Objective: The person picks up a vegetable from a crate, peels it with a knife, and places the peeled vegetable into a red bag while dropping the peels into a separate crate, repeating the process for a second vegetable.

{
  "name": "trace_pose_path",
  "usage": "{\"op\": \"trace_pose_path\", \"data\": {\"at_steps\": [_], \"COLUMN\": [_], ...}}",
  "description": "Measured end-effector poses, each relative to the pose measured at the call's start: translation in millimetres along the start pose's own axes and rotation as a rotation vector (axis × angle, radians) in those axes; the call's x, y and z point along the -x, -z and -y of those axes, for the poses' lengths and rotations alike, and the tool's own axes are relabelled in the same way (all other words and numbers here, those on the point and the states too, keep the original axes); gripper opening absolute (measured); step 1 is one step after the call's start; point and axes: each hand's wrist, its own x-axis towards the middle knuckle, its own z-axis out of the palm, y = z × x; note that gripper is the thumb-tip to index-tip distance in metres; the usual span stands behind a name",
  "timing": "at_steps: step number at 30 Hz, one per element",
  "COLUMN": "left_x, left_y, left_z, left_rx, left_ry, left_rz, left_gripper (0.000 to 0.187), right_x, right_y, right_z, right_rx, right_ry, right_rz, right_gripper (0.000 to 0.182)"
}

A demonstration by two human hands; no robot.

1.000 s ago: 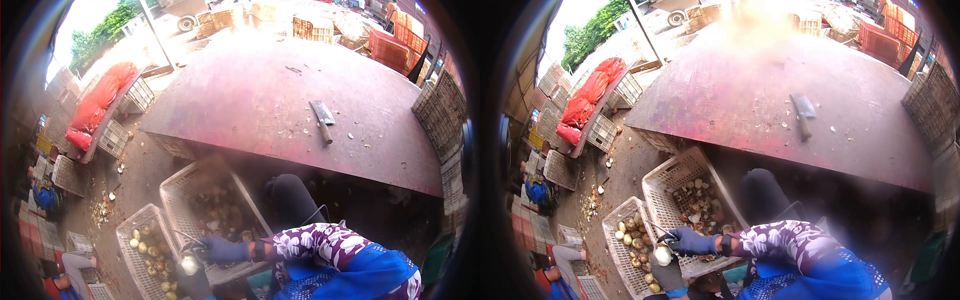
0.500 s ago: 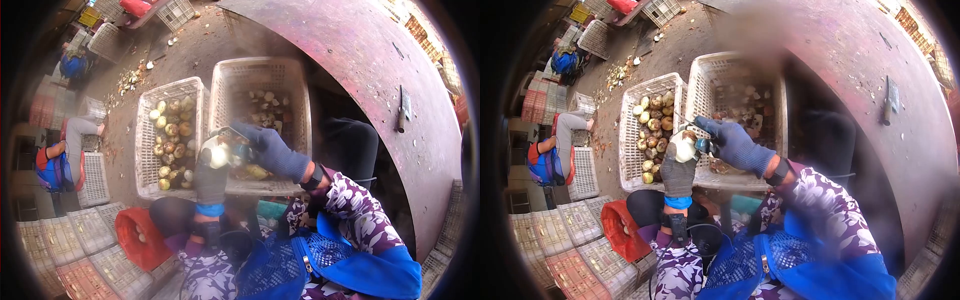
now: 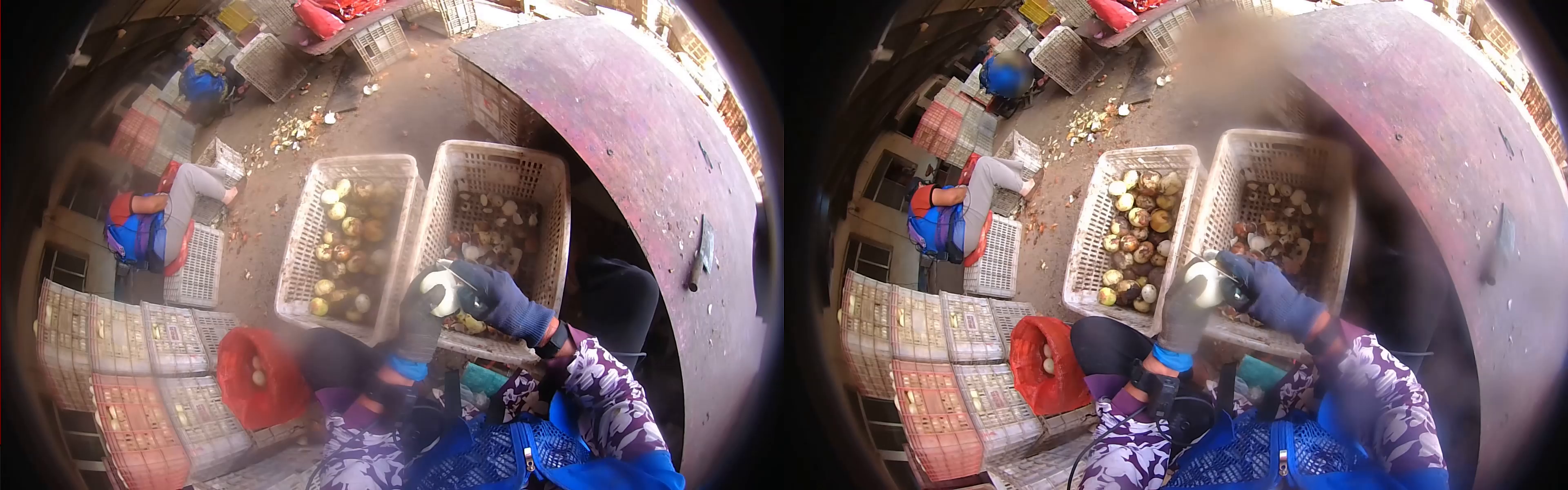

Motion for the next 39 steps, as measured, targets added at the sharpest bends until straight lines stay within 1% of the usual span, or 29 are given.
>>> {"op": "trace_pose_path", "data": {"at_steps": [2,5,6,8,9,11,12,13,15,17,18,19,21,22,24,25,26,28,29,30,31,32,34,36,39], "left_x": [2,4,5,6,7,4,5,7,-2,-1,0,-2,-6,-6,-9,-10,-12,-15,-16,-15,-15,-13,-12,-15,-11], "left_y": [-4,-6,-9,-9,-8,-6,-6,-8,6,0,3,6,13,15,21,23,23,23,22,21,18,13,12,18,17], "left_z": [-4,-4,-5,-9,-9,-6,-3,-5,-4,-21,-22,-20,-18,-19,-12,-9,-6,-4,-4,-3,-4,-4,-5,-10,-20], "left_rx": [-0.004,-0.051,0.013,0.003,-0.001,-0.071,-0.105,-0.215,0.138,0.133,0.151,0.057,-0.133,-0.485,-0.185,-0.037,-0.295,-0.193,0.168,0.289,0.409,0.288,0.215,0.313,0.303], "left_ry": [-0.013,0.016,0.016,0.039,0.053,-0.021,-0.045,-0.136,0.101,0.139,0.145,0.134,0.114,0.062,0.096,0.111,0.062,0.081,0.149,0.150,0.153,0.092,0.082,0.179,0.167], "left_rz": [0.013,-0.027,-0.041,-0.026,-0.020,-0.024,-0.024,-0.017,0.049,0.077,0.069,0.065,0.054,0.047,0.017,-0.002,-0.013,-0.033,-0.044,-0.032,-0.020,0.015,0.022,-0.031,-0.025], "left_gripper": [0.050,0.050,0.050,0.050,0.050,0.050,0.050,0.051,0.050,0.048,0.050,0.051,0.051,0.051,0.051,0.051,0.051,0.052,0.051,0.051,0.051,0.051,0.052,0.052,0.056], "right_x": [-2,-2,-1,-1,-1,0,-2,-5,-4,-3,-3,-3,-5,-4,-3,-4,-5,-5,-5,-5,-4,-3,-2,-3,-7], "right_y": [4,4,3,-2,-4,-7,-5,-5,-1,-1,-2,-5,-6,-4,0,-1,-2,-4,-7,-7,-6,-5,0,5,4], "right_z": [8,9,8,4,2,1,9,9,3,12,10,5,7,11,22,23,24,23,21,20,20,22,26,30,16], "right_rx": [-0.025,0.061,0.048,0.021,-0.073,-0.260,-0.326,-0.332,-0.335,-0.653,-0.625,-0.634,-0.655,-0.663,-0.680,-0.656,-0.632,-0.599,-0.591,-0.582,-0.604,-0.626,-0.686,-0.762,-0.837], "right_ry": [0.044,0.046,0.042,0.028,-0.048,-0.205,-0.194,-0.186,-0.208,-0.305,-0.377,-0.352,-0.402,-0.424,-0.467,-0.437,-0.407,-0.364,-0.350,-0.337,-0.369,-0.401,-0.479,-0.568,-0.459], "right_rz": [-0.008,-0.008,-0.034,-0.083,-0.113,-0.175,-0.231,-0.217,-0.188,-0.220,-0.221,-0.245,-0.286,-0.293,-0.302,-0.309,-0.315,-0.332,-0.340,-0.348,-0.328,-0.308,-0.297,-0.314,-0.475], "right_gripper": [0.057,0.056,0.054,0.049,0.045,0.038,0.028,0.027,0.025,0.023,0.021,0.020,0.019,0.020,0.020,0.021,0.021,0.022,0.022,0.023,0.023,0.023,0.023,0.022,0.023]}}
